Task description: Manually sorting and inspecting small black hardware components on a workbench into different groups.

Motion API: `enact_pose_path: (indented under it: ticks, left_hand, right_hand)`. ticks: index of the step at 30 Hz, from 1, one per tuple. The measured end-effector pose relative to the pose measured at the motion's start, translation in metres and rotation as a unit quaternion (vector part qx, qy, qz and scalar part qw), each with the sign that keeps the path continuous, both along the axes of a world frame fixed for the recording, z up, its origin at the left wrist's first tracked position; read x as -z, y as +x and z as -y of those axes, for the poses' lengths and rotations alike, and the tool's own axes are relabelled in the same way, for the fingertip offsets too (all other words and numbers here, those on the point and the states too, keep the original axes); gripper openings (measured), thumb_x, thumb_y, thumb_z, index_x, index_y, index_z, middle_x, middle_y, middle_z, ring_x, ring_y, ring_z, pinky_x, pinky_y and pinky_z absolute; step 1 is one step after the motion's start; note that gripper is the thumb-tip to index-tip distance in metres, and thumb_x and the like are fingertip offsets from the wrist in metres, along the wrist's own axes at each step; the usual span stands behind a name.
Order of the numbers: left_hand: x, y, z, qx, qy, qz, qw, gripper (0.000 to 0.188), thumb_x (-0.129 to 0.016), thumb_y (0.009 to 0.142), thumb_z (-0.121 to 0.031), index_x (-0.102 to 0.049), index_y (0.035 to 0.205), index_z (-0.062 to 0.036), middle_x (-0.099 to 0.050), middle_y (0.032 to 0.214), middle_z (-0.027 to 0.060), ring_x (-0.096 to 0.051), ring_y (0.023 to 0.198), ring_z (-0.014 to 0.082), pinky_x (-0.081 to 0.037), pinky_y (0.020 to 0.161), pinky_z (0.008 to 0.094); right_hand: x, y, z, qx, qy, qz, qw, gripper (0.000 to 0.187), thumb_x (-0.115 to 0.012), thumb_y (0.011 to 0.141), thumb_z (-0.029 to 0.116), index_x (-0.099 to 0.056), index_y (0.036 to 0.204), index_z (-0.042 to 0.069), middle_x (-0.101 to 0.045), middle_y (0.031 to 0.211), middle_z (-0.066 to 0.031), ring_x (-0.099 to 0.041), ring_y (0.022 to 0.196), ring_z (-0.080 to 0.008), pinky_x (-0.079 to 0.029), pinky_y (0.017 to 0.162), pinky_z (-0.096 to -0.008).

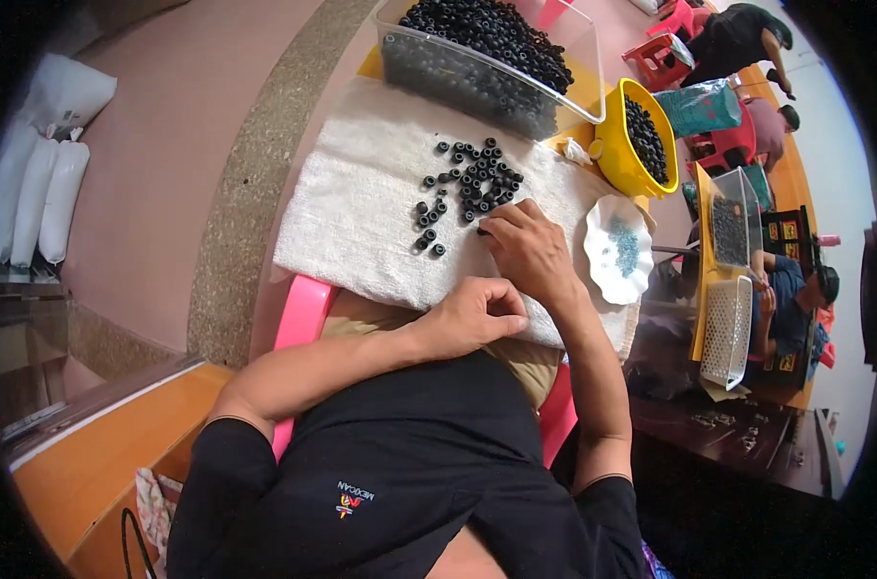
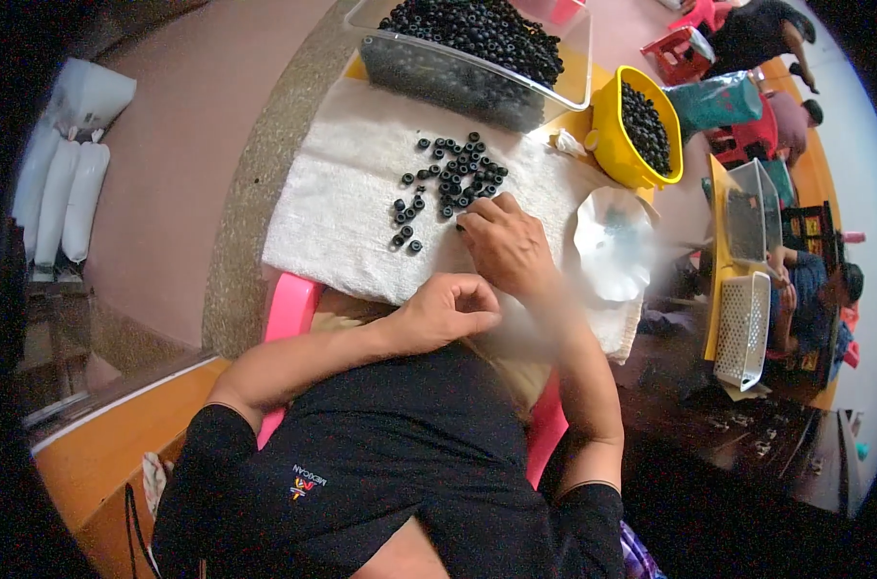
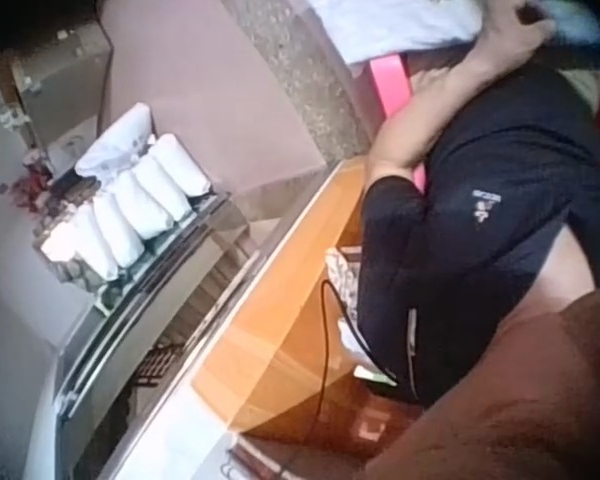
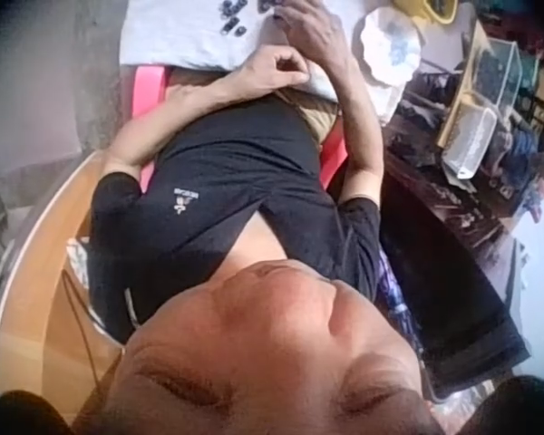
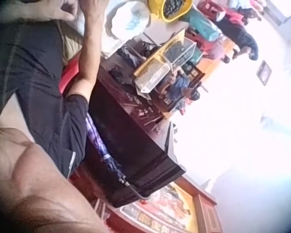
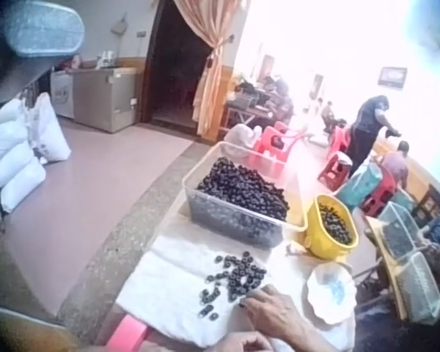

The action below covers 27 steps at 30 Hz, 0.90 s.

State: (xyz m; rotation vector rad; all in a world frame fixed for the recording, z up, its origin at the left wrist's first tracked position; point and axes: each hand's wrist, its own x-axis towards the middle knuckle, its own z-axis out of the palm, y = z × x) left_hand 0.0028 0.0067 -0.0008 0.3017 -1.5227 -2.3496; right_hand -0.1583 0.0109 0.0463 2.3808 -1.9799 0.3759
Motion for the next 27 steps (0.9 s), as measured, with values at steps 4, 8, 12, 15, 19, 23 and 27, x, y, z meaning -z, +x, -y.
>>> enact_pose_path:
  ticks: [4,8,12,15,19,23,27]
  left_hand:
    - [-0.001,0.0,0.0,-0.014,-0.028,0.018,0.999,0.008,-0.069,0.088,-0.007,-0.064,0.091,-0.0011,-0.065,0.085,-0.0008,-0.058,0.081,0.0052,-0.049,0.074,0.0236]
    - [-0.002,0.0,-0.002,-0.013,-0.024,0.026,0.999,0.008,-0.069,0.087,-0.007,-0.065,0.089,0.0001,-0.065,0.084,0.0,-0.058,0.08,0.0055,-0.049,0.074,0.024]
    - [-0.007,0.001,-0.002,-0.005,-0.039,0.024,0.999,0.009,-0.069,0.086,-0.007,-0.064,0.088,0.001,-0.065,0.081,0.0001,-0.057,0.079,0.0049,-0.048,0.071,0.0244]
    - [-0.01,0.003,-0.002,0.0,-0.053,0.029,0.998,0.011,-0.069,0.086,-0.008,-0.064,0.088,0.0012,-0.065,0.08,0.0001,-0.056,0.078,0.0048,-0.048,0.069,0.0249]
    - [-0.008,0.003,-0.002,-0.001,-0.066,0.023,0.998,0.013,-0.069,0.086,-0.01,-0.064,0.088,0.0015,-0.066,0.081,0.0006,-0.056,0.078,0.0051,-0.048,0.07,0.0256]
    - [-0.009,0.004,0.0,-0.004,-0.091,0.041,0.995,0.014,-0.07,0.086,-0.011,-0.065,0.089,0.0017,-0.067,0.082,0.0015,-0.057,0.079,0.005,-0.049,0.071,0.0259]
    - [-0.006,0.002,0.0,-0.006,-0.094,0.045,0.995,0.017,-0.071,0.086,-0.012,-0.065,0.091,0.0027,-0.069,0.085,0.0029,-0.058,0.081,0.0053,-0.049,0.073,0.0261]
  right_hand:
    - [-0.006,0.005,0.003,0.002,0.007,0.004,1.0,0.02,-0.073,0.073,0.011,-0.072,0.093,0.009,-0.067,0.096,-0.0006,-0.061,0.092,-0.0224,-0.053,0.074,-0.0357]
    - [-0.012,0.013,0.016,-0.03,-0.028,0.031,0.999,0.02,-0.073,0.074,0.012,-0.071,0.094,0.008,-0.067,0.098,-0.0021,-0.061,0.093,-0.0238,-0.053,0.074,-0.0361]
    - [-0.011,0.018,0.034,-0.045,-0.009,0.036,0.998,0.02,-0.072,0.075,0.011,-0.071,0.095,0.008,-0.067,0.098,-0.0025,-0.061,0.094,-0.0243,-0.053,0.076,-0.0363]
    - [-0.004,0.02,0.047,-0.06,-0.007,0.015,0.998,0.02,-0.069,0.077,0.01,-0.071,0.097,0.008,-0.067,0.1,-0.0024,-0.059,0.095,-0.0243,-0.053,0.077,-0.0364]
    - [0.001,0.027,0.057,-0.055,0.016,-0.018,0.998,0.023,-0.065,0.079,0.009,-0.07,0.101,0.008,-0.066,0.103,-0.0032,-0.057,0.099,-0.0241,-0.051,0.081,-0.0358]
    - [-0.002,0.028,0.061,-0.048,0.06,-0.047,0.996,0.026,-0.064,0.079,0.009,-0.069,0.105,0.008,-0.065,0.099,-0.0042,-0.056,0.098,-0.0239,-0.05,0.083,-0.0356]
    - [0.002,0.027,0.058,-0.045,0.046,-0.048,0.997,0.024,-0.064,0.08,0.009,-0.069,0.103,0.008,-0.063,0.096,-0.0045,-0.056,0.097,-0.024,-0.05,0.081,-0.0362]
